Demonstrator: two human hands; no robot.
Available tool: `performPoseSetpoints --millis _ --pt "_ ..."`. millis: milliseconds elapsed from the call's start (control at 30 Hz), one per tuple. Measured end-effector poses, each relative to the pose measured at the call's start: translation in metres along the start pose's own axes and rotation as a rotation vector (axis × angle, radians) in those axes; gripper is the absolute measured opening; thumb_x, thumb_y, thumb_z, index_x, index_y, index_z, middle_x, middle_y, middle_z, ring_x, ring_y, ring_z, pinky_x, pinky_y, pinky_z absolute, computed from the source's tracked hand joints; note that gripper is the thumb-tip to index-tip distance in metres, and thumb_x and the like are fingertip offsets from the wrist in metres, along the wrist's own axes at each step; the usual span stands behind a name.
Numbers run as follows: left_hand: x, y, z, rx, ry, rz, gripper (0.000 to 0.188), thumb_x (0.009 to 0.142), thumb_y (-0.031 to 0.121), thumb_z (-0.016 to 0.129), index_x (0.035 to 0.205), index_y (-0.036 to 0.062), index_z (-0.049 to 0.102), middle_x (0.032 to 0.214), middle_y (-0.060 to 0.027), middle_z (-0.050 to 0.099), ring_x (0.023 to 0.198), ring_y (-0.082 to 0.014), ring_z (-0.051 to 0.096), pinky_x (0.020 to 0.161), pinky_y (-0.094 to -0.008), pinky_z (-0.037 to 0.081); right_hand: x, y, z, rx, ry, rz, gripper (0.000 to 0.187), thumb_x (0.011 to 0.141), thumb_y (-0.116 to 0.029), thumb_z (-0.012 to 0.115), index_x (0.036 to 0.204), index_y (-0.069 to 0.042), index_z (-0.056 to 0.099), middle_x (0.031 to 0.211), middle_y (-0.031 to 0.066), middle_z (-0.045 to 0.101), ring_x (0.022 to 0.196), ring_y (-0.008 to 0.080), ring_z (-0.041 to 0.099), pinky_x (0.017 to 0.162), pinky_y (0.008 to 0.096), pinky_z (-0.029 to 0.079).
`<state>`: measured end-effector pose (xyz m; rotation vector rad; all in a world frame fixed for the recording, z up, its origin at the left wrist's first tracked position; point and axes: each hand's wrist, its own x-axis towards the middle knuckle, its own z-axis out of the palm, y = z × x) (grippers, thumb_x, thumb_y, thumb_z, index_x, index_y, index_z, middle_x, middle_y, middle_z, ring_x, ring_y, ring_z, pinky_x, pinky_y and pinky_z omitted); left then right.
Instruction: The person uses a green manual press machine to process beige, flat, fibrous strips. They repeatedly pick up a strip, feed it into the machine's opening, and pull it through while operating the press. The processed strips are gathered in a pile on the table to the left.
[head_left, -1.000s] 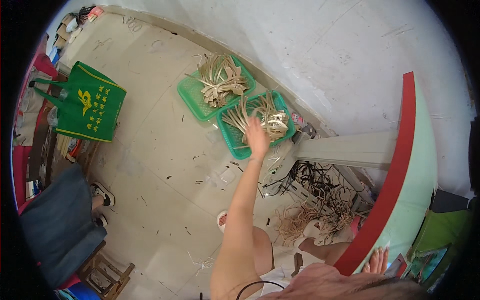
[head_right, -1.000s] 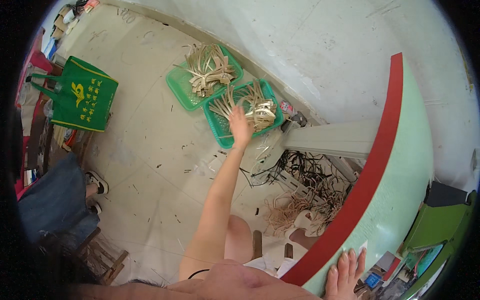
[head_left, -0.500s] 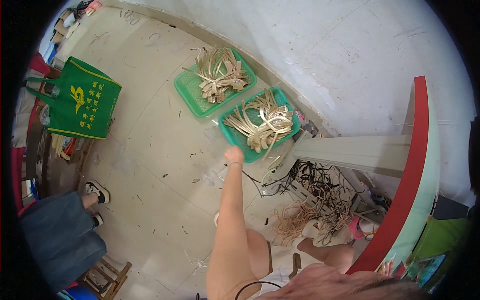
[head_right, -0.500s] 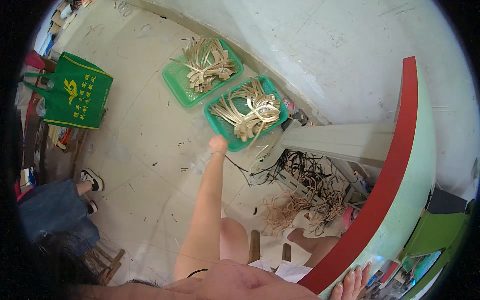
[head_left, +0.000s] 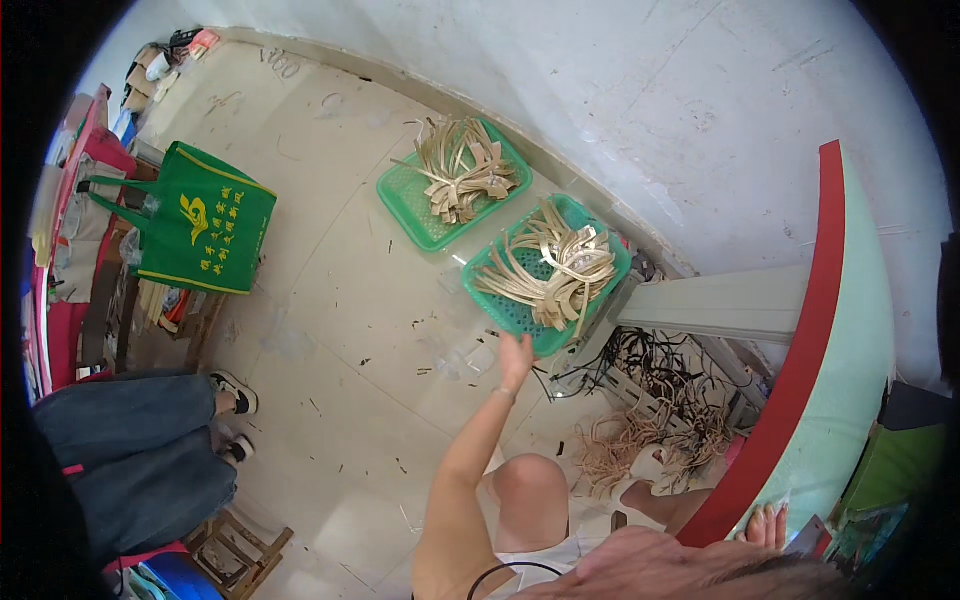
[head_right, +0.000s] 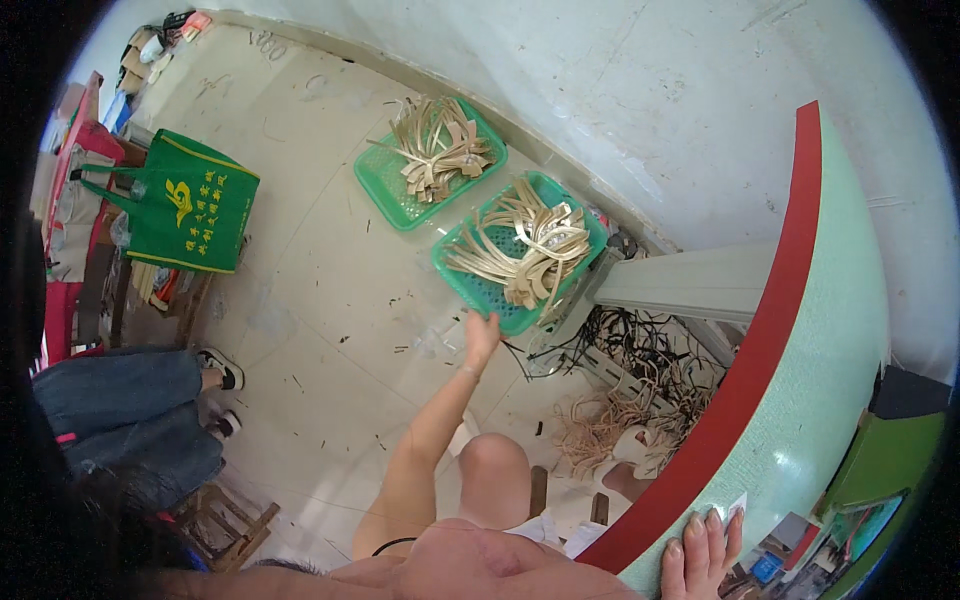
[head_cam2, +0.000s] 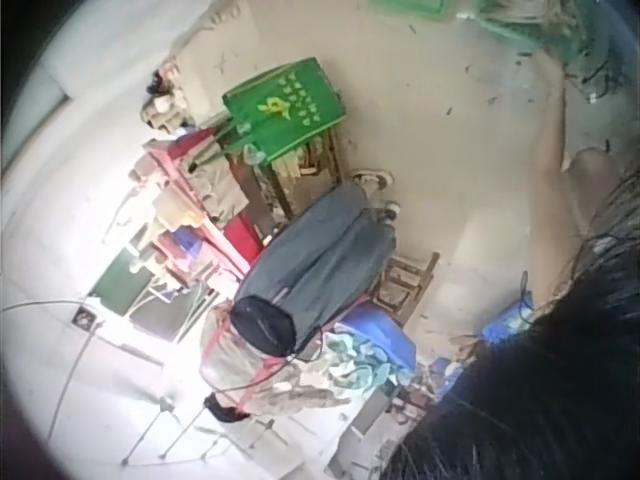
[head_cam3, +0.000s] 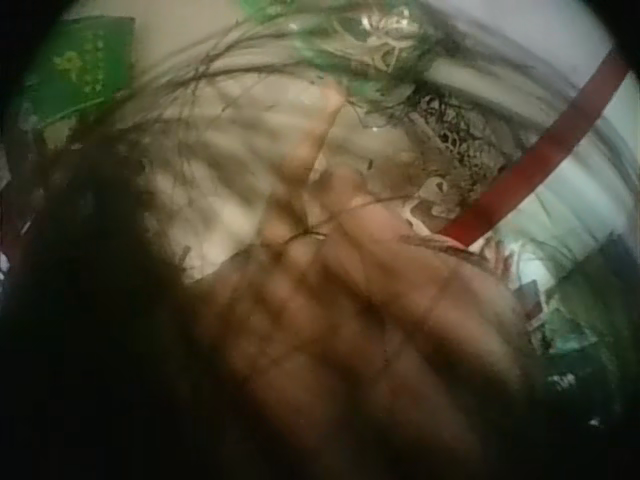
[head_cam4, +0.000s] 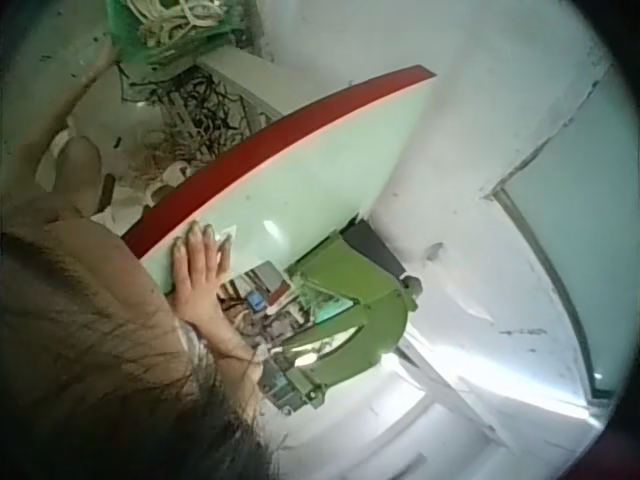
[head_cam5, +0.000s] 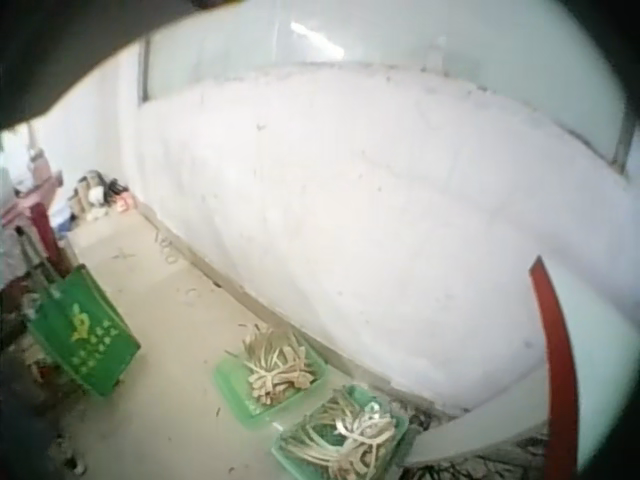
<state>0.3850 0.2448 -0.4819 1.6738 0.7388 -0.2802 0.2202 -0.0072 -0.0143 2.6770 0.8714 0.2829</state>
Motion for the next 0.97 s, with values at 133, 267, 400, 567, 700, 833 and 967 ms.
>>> performPoseSetpoints --millis 133,267,400,567,700,833,967 --pt "0.005 0.032 -0.078 -0.221 -0.031 0.134 0.03 0.087 0.012 0.051 0.107 -0.0086 0.042 0.085 -0.0213 0.062 0.057 -0.0267 0.066 0.039 -0.0324 0.051 -0.001 0.002 0.003 0.01 0.021 -0.005 0.028 0.096 -0.02 0.039 0.117 -0.002 0.04 0.117 0.0212 0.051 0.109 0.0351 0.054 0.091 0.0586 0.044" --pt "0.06 0.096 -0.142 -0.09 0.019 0.214 0.032 0.09 0.014 0.05 0.109 -0.0084 0.041 0.084 -0.0199 0.063 0.054 -0.0254 0.065 0.041 -0.0314 0.052 -0.007 0.001 0.005 -0.014 0.012 -0.011 0.026 0.096 -0.019 0.039 0.116 -0.002 0.04 0.116 0.0204 0.052 0.107 0.0343 0.056 0.09 0.0585 0.045" --pt "0.157 0.124 -0.181 -0.012 -0.085 0.118 0.056 0.089 0.04 0.055 0.109 -0.0113 0.045 0.079 -0.0192 0.064 0.055 -0.0273 0.064 0.047 -0.0359 0.051 0.002 -0.012 -0.004 -0.002 -0.004 0.018 0.025 0.096 -0.018 0.04 0.114 -0.002 0.041 0.115 0.0202 0.053 0.107 0.0344 0.056 0.091 0.0589 0.045" --pt "0.212 0.068 -0.179 0.259 0.034 -0.101 0.067 0.085 0.052 0.052 0.102 -0.0124 0.056 0.081 -0.0239 0.066 0.072 -0.0344 0.065 0.066 -0.0427 0.05 0.042 -0.025 -0.018 0.111 -0.056 0.044 0.024 0.092 -0.015 0.047 0.109 0.002 0.045 0.12 0.0237 0.051 0.109 0.0382 0.055 0.095 0.06 0.039" --pt "0.094 -0.005 -0.093 0.312 -0.182 0.145 0.033 0.086 0.027 0.053 0.093 -0.004 0.064 0.085 -0.024 0.065 0.084 -0.0325 0.064 0.073 -0.0406 0.048 0.092 -0.029 -0.078 0.494 -0.31 0.151 0.071 0.076 -0.045 0.064 0.124 0.003 0.041 0.135 0.0245 0.038 0.125 0.04 0.038 0.103 0.0602 0.021" --pt "-0.063 -0.104 -0.077 -0.074 -0.606 -0.23 0.035 0.084 0.033 0.061 0.097 0.001 0.065 0.086 -0.0102 0.067 0.078 -0.0187 0.064 0.073 -0.0309 0.051 0.092 -0.028 -0.083 0.619 -0.233 0.146 0.084 0.073 -0.052 0.066 0.133 0.0 0.037 0.142 0.0164 0.034 0.133 0.0288 0.031 0.109 0.0529 0.014" --pt "-0.144 -0.103 -0.105 -0.279 -0.49 -0.292 0.028 0.088 0.021 0.048 0.094 -0.0055 0.058 0.09 -0.0155 0.065 0.077 -0.0248 0.064 0.067 -0.0371 0.053 0.056 -0.024 -0.077 0.73 0.04 0.153 0.069 0.08 -0.04 0.063 0.133 -0.003 0.039 0.142 0.0145 0.034 0.134 0.0259 0.03 0.11 0.0496 0.015"
